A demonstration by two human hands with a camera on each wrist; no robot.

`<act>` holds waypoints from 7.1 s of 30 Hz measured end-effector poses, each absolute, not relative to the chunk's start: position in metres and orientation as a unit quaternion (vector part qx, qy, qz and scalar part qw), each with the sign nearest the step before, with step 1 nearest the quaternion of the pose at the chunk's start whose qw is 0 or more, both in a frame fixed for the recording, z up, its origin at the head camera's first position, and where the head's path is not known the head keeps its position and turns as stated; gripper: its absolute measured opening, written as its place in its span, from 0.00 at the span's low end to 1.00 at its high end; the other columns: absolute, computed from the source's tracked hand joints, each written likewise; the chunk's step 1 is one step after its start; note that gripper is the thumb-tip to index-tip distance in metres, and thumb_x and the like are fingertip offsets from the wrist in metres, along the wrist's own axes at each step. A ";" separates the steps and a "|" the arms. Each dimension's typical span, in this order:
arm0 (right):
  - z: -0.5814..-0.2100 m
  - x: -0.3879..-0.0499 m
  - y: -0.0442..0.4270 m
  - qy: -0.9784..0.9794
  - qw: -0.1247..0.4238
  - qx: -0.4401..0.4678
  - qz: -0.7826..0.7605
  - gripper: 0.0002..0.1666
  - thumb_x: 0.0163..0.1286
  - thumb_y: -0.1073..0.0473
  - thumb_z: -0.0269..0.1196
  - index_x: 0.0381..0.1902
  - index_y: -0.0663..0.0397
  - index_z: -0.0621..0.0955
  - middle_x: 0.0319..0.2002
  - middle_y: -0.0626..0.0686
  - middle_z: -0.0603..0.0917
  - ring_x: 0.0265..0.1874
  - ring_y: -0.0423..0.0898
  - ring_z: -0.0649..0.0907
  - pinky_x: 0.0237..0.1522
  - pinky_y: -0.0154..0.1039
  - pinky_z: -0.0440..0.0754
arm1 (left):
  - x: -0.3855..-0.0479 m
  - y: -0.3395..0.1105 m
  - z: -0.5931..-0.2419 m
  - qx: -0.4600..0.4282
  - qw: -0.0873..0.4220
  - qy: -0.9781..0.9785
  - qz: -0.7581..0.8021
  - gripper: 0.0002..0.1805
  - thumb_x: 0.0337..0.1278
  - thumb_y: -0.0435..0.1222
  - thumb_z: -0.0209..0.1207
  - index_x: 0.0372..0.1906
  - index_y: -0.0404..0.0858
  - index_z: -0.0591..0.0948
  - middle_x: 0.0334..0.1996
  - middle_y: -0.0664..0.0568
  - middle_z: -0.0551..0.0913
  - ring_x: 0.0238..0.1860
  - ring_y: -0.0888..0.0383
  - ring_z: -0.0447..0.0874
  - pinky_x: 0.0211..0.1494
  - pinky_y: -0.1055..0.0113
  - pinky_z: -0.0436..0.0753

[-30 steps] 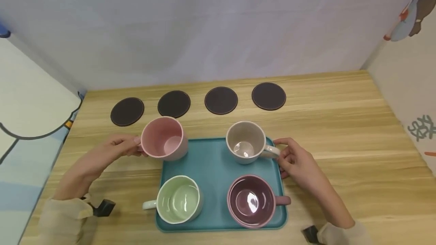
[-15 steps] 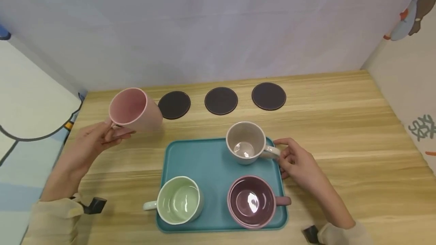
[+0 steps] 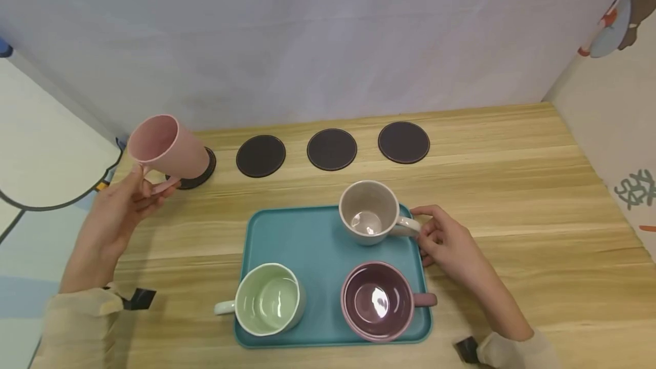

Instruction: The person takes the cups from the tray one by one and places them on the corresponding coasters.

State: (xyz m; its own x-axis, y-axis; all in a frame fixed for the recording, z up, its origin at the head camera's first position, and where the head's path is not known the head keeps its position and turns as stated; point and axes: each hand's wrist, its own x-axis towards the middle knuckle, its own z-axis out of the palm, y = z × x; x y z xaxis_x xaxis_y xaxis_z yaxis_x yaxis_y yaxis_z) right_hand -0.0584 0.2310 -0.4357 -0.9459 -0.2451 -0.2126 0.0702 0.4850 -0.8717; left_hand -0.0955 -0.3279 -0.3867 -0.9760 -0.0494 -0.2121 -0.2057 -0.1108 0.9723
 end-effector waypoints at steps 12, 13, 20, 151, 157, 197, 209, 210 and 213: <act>-0.435 -0.059 0.225 0.841 0.166 -0.048 -0.512 0.30 0.75 0.72 0.57 0.73 0.61 0.68 0.40 0.63 0.77 0.29 0.39 0.85 0.31 0.39 0.91 | -0.099 -0.335 -0.400 -0.161 -0.012 0.617 0.770 0.22 0.71 0.48 0.64 0.24 0.37 0.83 0.27 0.52 0.89 0.40 0.61 0.95 0.44 0.72 0.90; -0.436 -0.059 0.224 0.842 0.166 -0.049 -0.512 0.30 0.75 0.72 0.57 0.72 0.62 0.68 0.40 0.63 0.77 0.29 0.39 0.85 0.31 0.39 0.91 | -0.100 -0.336 -0.401 -0.156 -0.013 0.613 0.774 0.22 0.71 0.47 0.63 0.24 0.36 0.82 0.28 0.52 0.89 0.41 0.60 0.95 0.44 0.71 0.90; -0.435 -0.060 0.224 0.848 0.160 -0.054 -0.502 0.29 0.74 0.72 0.57 0.72 0.62 0.69 0.40 0.62 0.78 0.28 0.39 0.85 0.30 0.39 0.90 | -0.103 -0.342 -0.411 -0.143 -0.012 0.588 0.796 0.23 0.74 0.47 0.61 0.24 0.36 0.81 0.31 0.48 0.93 0.42 0.59 0.95 0.46 0.70 0.91; -0.435 -0.058 0.223 0.847 0.156 -0.051 -0.506 0.31 0.74 0.72 0.57 0.73 0.62 0.68 0.38 0.62 0.77 0.28 0.38 0.84 0.30 0.40 0.91 | -0.046 -0.268 -0.449 0.406 0.517 0.466 0.593 0.09 0.79 0.27 0.49 0.50 0.22 0.75 0.52 0.25 0.73 0.60 0.56 0.78 0.68 0.62 0.81; -0.435 -0.058 0.223 0.847 0.160 -0.052 -0.504 0.31 0.74 0.72 0.57 0.73 0.62 0.68 0.39 0.61 0.77 0.28 0.38 0.85 0.31 0.39 0.91 | -0.046 -0.267 -0.452 0.420 0.493 0.492 0.582 0.06 0.76 0.27 0.55 0.48 0.26 0.77 0.46 0.30 0.76 0.53 0.61 0.77 0.58 0.69 0.81; -0.437 -0.058 0.224 0.843 0.158 -0.046 -0.512 0.30 0.75 0.71 0.58 0.73 0.60 0.68 0.39 0.61 0.77 0.29 0.39 0.85 0.31 0.39 0.91 | -0.049 -0.253 -0.433 0.344 0.364 0.473 0.725 0.10 0.78 0.28 0.51 0.36 0.25 0.71 0.40 0.45 0.80 0.54 0.45 0.88 0.65 0.45 0.84; -0.439 -0.059 0.225 0.839 0.161 -0.045 -0.519 0.30 0.75 0.71 0.57 0.73 0.61 0.68 0.40 0.62 0.77 0.29 0.39 0.85 0.31 0.40 0.91 | -0.060 -0.247 -0.417 0.304 0.229 0.560 0.736 0.09 0.78 0.30 0.53 0.36 0.31 0.73 0.46 0.54 0.83 0.57 0.48 0.88 0.67 0.48 0.83; -0.439 -0.060 0.225 0.838 0.161 -0.045 -0.519 0.30 0.75 0.71 0.57 0.73 0.61 0.68 0.40 0.61 0.77 0.29 0.39 0.85 0.31 0.40 0.91 | -0.061 -0.245 -0.416 0.293 0.215 0.573 0.734 0.08 0.78 0.30 0.53 0.36 0.33 0.74 0.46 0.55 0.83 0.57 0.49 0.89 0.67 0.49 0.83; -0.439 -0.060 0.225 0.839 0.163 -0.044 -0.518 0.30 0.75 0.71 0.57 0.73 0.60 0.68 0.40 0.61 0.77 0.29 0.39 0.85 0.31 0.40 0.91 | -0.065 -0.240 -0.413 0.250 0.172 0.605 0.736 0.09 0.78 0.29 0.52 0.37 0.40 0.77 0.45 0.57 0.84 0.56 0.52 0.89 0.67 0.53 0.83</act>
